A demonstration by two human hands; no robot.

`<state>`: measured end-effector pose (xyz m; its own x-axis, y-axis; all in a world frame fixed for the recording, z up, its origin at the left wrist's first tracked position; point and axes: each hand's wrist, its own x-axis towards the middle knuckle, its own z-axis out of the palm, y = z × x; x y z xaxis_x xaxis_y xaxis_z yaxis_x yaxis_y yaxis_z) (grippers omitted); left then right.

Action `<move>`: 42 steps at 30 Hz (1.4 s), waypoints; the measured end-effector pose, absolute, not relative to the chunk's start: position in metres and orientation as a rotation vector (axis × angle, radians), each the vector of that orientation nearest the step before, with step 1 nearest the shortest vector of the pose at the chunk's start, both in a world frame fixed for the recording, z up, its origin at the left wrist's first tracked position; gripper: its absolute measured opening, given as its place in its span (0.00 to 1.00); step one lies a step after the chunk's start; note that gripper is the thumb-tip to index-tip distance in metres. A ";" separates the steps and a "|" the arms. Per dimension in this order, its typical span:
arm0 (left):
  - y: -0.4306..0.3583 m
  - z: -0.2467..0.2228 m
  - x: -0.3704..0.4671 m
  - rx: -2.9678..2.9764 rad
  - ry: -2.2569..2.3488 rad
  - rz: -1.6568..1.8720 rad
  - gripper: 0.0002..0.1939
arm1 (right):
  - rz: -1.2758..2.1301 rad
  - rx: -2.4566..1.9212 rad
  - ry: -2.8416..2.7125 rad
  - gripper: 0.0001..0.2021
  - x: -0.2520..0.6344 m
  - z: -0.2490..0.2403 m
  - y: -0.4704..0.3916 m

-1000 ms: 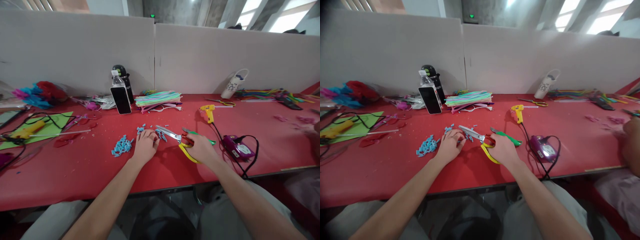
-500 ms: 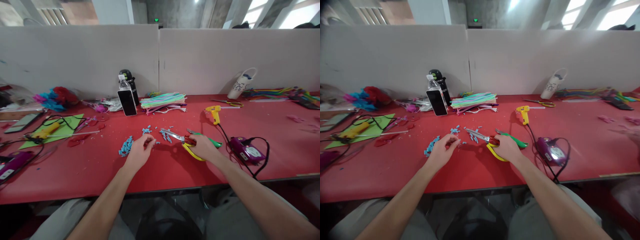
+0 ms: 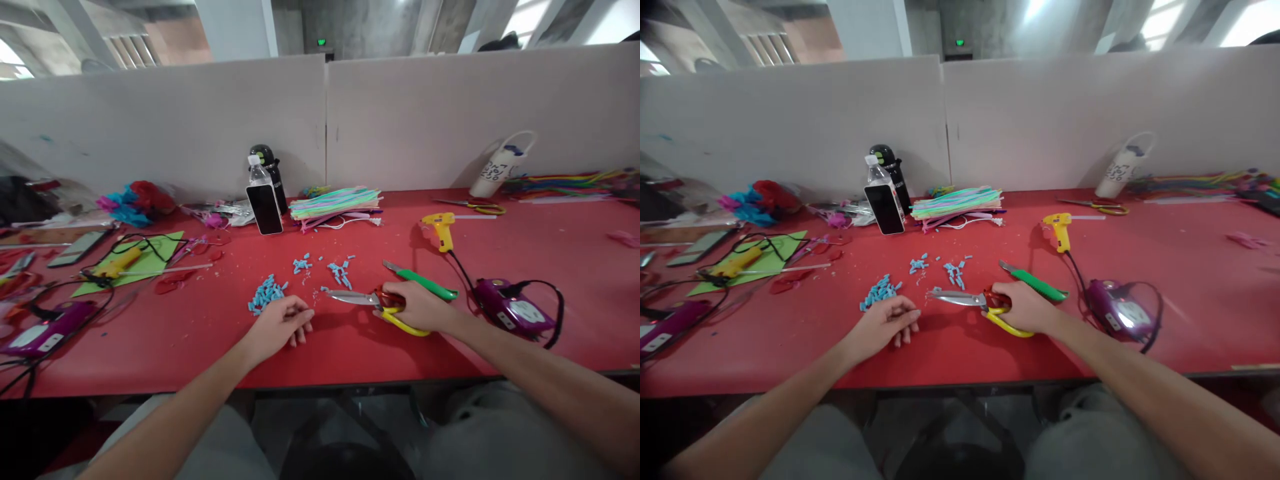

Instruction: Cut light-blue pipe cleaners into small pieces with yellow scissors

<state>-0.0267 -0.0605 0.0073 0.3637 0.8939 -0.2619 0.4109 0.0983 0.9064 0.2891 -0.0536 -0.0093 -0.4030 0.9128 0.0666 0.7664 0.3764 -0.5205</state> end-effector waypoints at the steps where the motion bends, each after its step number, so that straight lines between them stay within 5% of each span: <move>1: -0.060 0.007 -0.028 1.504 1.219 0.532 0.16 | 0.598 -1.458 -2.309 0.16 0.291 -0.009 -0.054; 42: -0.070 -0.009 -0.037 1.741 1.187 0.708 0.16 | 0.412 -1.506 -2.222 0.10 0.280 -0.019 -0.068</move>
